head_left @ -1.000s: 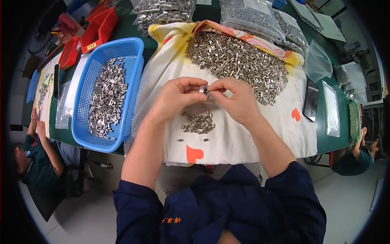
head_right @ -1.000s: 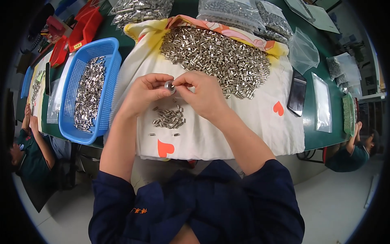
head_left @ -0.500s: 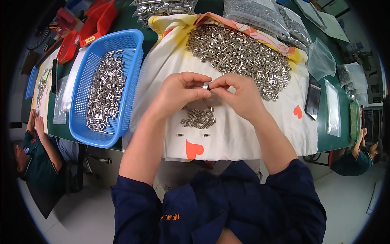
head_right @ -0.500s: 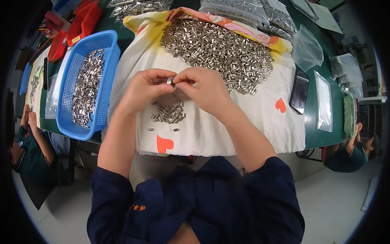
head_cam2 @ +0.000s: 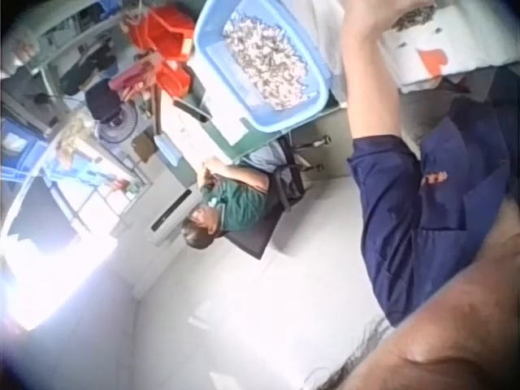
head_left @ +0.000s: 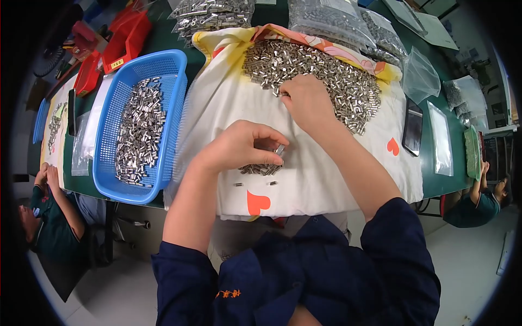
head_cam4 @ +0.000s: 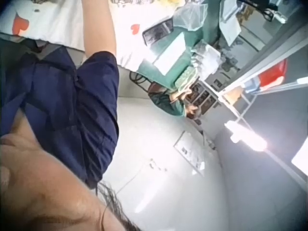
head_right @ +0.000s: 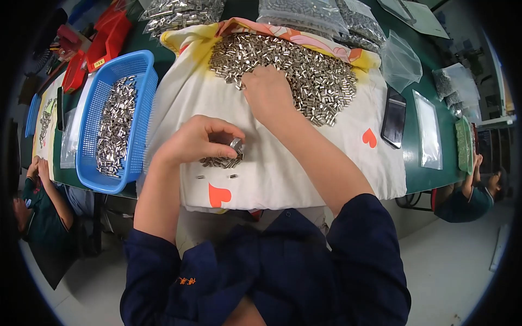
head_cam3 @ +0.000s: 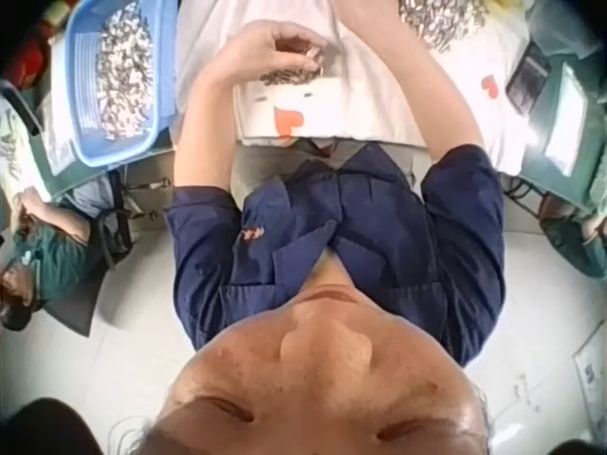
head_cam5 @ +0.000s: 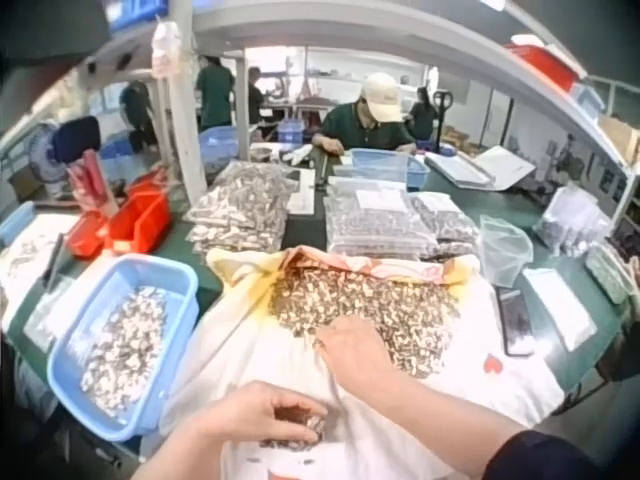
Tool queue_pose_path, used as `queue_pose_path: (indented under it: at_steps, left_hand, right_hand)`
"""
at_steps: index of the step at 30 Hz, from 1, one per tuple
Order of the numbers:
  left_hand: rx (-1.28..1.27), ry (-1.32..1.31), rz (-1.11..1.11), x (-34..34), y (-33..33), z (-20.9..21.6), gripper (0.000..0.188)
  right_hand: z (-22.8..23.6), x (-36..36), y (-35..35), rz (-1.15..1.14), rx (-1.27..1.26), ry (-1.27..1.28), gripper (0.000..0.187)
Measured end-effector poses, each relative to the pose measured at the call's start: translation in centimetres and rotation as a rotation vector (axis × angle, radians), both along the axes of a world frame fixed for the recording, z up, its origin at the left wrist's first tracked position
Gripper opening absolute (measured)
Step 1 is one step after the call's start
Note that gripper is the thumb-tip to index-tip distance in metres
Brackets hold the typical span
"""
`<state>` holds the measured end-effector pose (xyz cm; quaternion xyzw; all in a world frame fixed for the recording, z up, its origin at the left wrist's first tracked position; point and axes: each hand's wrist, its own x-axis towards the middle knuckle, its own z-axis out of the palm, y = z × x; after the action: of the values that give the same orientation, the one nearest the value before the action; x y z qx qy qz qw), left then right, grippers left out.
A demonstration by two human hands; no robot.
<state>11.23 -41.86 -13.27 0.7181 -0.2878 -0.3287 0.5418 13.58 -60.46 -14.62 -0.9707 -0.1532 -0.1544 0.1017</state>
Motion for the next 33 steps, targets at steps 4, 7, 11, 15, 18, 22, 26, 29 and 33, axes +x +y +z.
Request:
queue_pose_path:
  at_steps: [4, 7, 11, 15, 18, 22, 26, 29, 33]
  left_hand:
    - [0.026, 0.102, -0.052, 0.1, 0.4, -0.1, 0.031]
    - [0.018, 0.078, -0.036, 0.2, 0.5, -0.2, 0.031]
    - [-0.141, 0.19, 0.119, 0.7, 0.6, -0.7, 0.031]
    - [-0.305, 0.327, 0.321, 1.1, 0.5, -0.9, 0.033]
    - [-0.352, 0.325, 0.358, 1.3, 0.4, -1.0, 0.035]
    - [-0.373, 0.3, 0.344, 1.4, 0.3, -1.0, 0.036]
    - [-0.378, 0.303, 0.341, 1.3, 0.2, -1.3, 0.035]
    - [-0.378, 0.311, 0.371, 1.2, 0.2, -1.2, 0.035]
    - [-0.365, 0.311, 0.385, 1.1, 0.4, -1.1, 0.035]
  right_hand:
    - [-0.5, -0.3, -0.3, 0.006, -0.003, 0.025, 0.009]
    - [0.0, -0.5, -1.1, 0.098, 0.229, -0.036, 0.012]
    - [1.8, -2.1, -1.0, -0.02, 0.57, 0.098, 0.013]
    - [2.6, -4.4, 0.0, 0.022, 0.992, 0.407, 0.01]
    - [2.6, -5.0, 0.6, 0.102, 1.023, 0.43, 0.01]
    - [2.3, -4.9, 1.0, 0.119, 0.961, 0.322, 0.009]
    - [1.9, -5.1, 1.5, 0.198, 0.685, -0.044, 0.006]
    - [1.5, -5.1, 1.8, 0.206, 0.652, -0.109, 0.006]
    - [1.4, -5.1, 1.7, 0.193, 0.772, 0.014, 0.006]
